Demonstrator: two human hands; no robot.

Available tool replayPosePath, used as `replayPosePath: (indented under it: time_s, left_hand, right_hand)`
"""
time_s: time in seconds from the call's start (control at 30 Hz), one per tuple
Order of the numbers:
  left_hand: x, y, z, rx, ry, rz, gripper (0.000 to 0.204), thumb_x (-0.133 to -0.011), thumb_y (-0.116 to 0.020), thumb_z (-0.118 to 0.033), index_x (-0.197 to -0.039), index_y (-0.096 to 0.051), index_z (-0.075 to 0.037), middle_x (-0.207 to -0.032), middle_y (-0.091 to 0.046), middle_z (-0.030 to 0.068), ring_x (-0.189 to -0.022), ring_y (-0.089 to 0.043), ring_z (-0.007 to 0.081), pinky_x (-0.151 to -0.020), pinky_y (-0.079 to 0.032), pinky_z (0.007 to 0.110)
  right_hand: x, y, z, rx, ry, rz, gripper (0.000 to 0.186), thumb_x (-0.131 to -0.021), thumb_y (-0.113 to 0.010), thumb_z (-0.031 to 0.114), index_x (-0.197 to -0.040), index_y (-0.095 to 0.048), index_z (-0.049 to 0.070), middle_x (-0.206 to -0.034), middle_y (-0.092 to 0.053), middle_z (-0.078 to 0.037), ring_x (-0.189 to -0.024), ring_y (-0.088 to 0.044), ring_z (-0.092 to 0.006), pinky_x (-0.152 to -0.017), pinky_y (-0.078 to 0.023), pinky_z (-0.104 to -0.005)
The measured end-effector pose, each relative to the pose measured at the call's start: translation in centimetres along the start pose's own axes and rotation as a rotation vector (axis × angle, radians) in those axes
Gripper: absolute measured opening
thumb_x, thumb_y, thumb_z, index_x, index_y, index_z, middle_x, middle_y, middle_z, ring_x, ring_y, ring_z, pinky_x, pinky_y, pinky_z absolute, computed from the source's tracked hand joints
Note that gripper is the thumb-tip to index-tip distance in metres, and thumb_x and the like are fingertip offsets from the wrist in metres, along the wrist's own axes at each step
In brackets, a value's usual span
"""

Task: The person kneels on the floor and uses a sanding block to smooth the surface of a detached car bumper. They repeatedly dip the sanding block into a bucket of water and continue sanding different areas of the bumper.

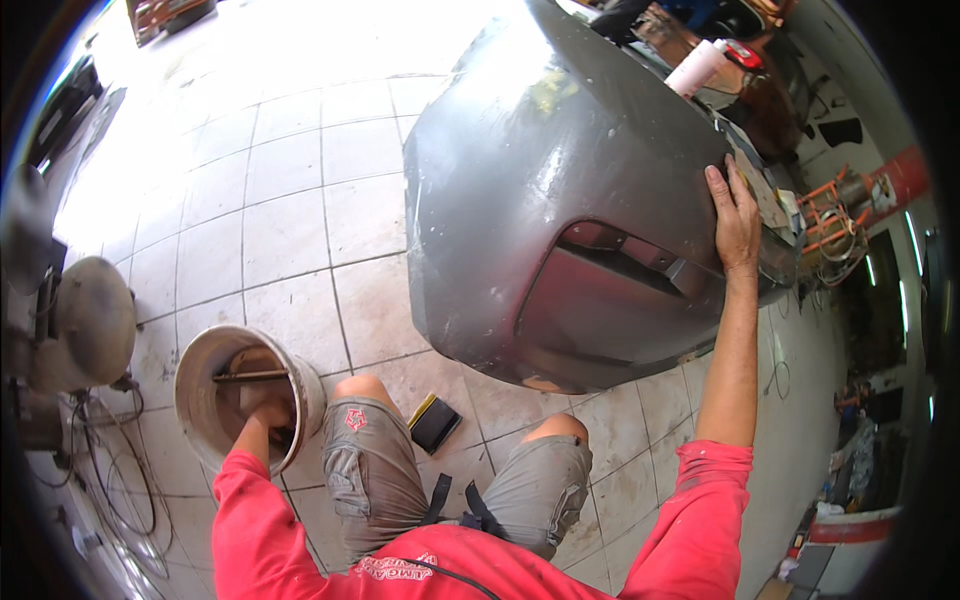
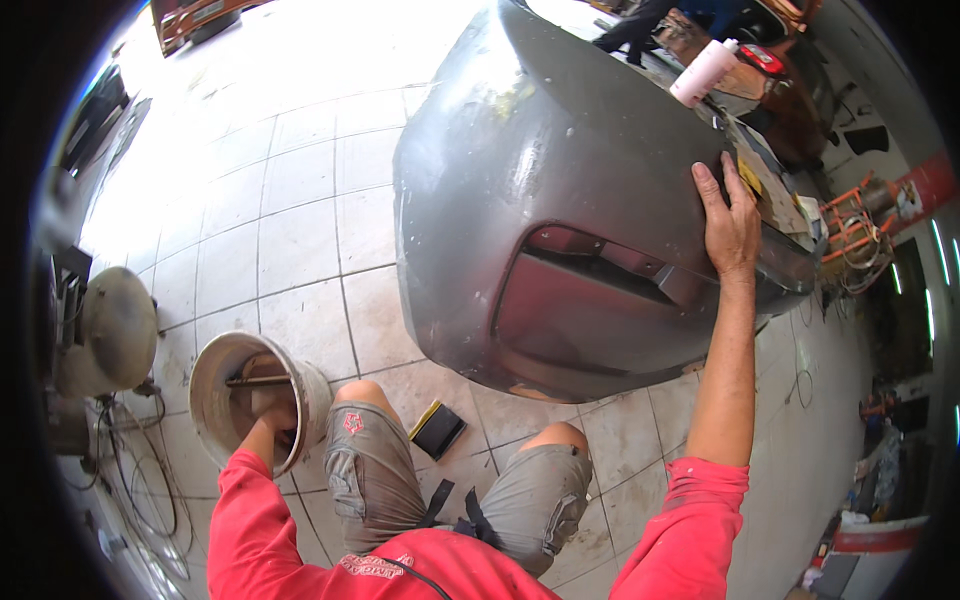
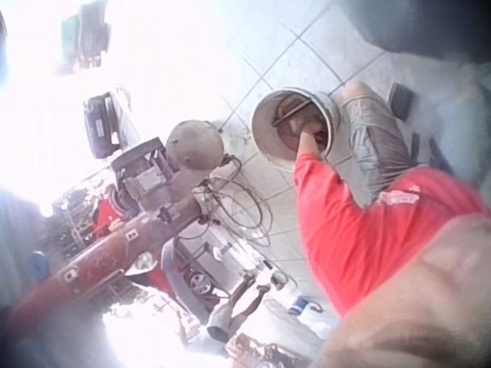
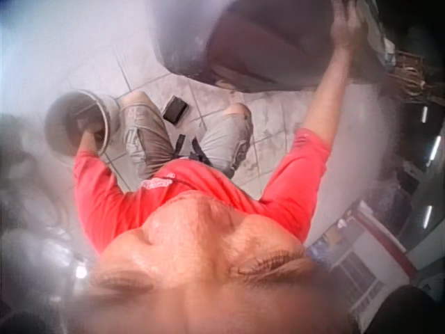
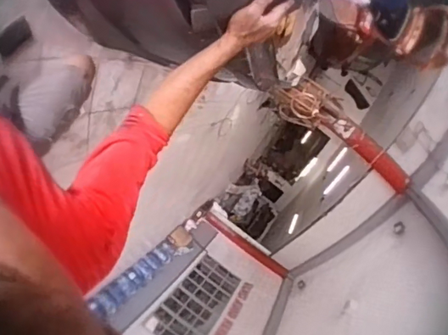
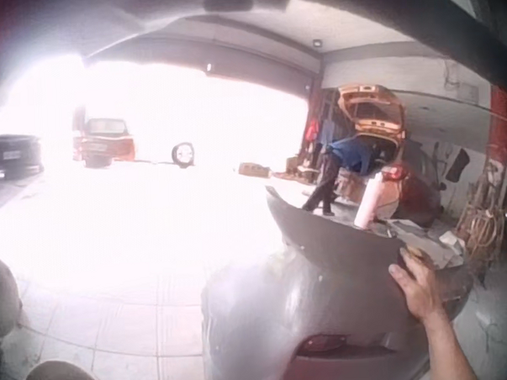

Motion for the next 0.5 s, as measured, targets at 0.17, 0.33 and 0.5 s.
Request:
replayPosePath:
  time_s: [0.17,0.33,0.5]
  left_hand:
    - [-5.0,-4.0,4.8,-0.555,0.062,-0.475,0.034,-0.093,-0.068,-0.030,-0.120,-0.080,-0.014,-0.125,-0.077,0.0143,-0.118,-0.072,0.0354,-0.102,-0.057,0.050]
    - [2.2,2.4,7.9,-0.944,-0.267,-0.276,0.036,-0.102,-0.061,-0.025,-0.127,-0.077,-0.006,-0.122,-0.076,0.0206,-0.108,-0.074,0.0403,-0.088,-0.063,0.053]
    - [20.7,12.1,-10.9,0.610,-0.184,-0.476,0.019,-0.098,-0.069,-0.009,-0.108,-0.080,0.003,-0.089,-0.074,0.0079,-0.074,-0.069,0.0195,-0.057,-0.063,0.033]
  right_hand:
    - [0.7,0.9,-1.9,0.018,-0.004,-0.115,0.084,-0.099,-0.060,0.071,-0.147,-0.064,0.003,-0.150,-0.062,-0.024,-0.141,-0.057,-0.0391,-0.119,-0.042,-0.0428]
    - [0.4,-0.7,1.1,-0.028,-0.008,-0.134,0.086,-0.098,-0.058,0.074,-0.148,-0.064,0.005,-0.149,-0.064,-0.021,-0.141,-0.057,-0.0381,-0.118,-0.043,-0.0436]
    - [1.7,0.2,-0.3,0.065,-0.084,-0.192,0.085,-0.099,-0.055,0.075,-0.146,-0.065,0.006,-0.148,-0.065,-0.020,-0.138,-0.060,-0.0380,-0.115,-0.047,-0.0447]
Point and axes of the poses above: each hand's wrist, its own x-axis away from the middle knuckle, its own y-axis out of the back of the hand, z = x × y, the point moved 2 cm from there along -x, towards the middle knuckle
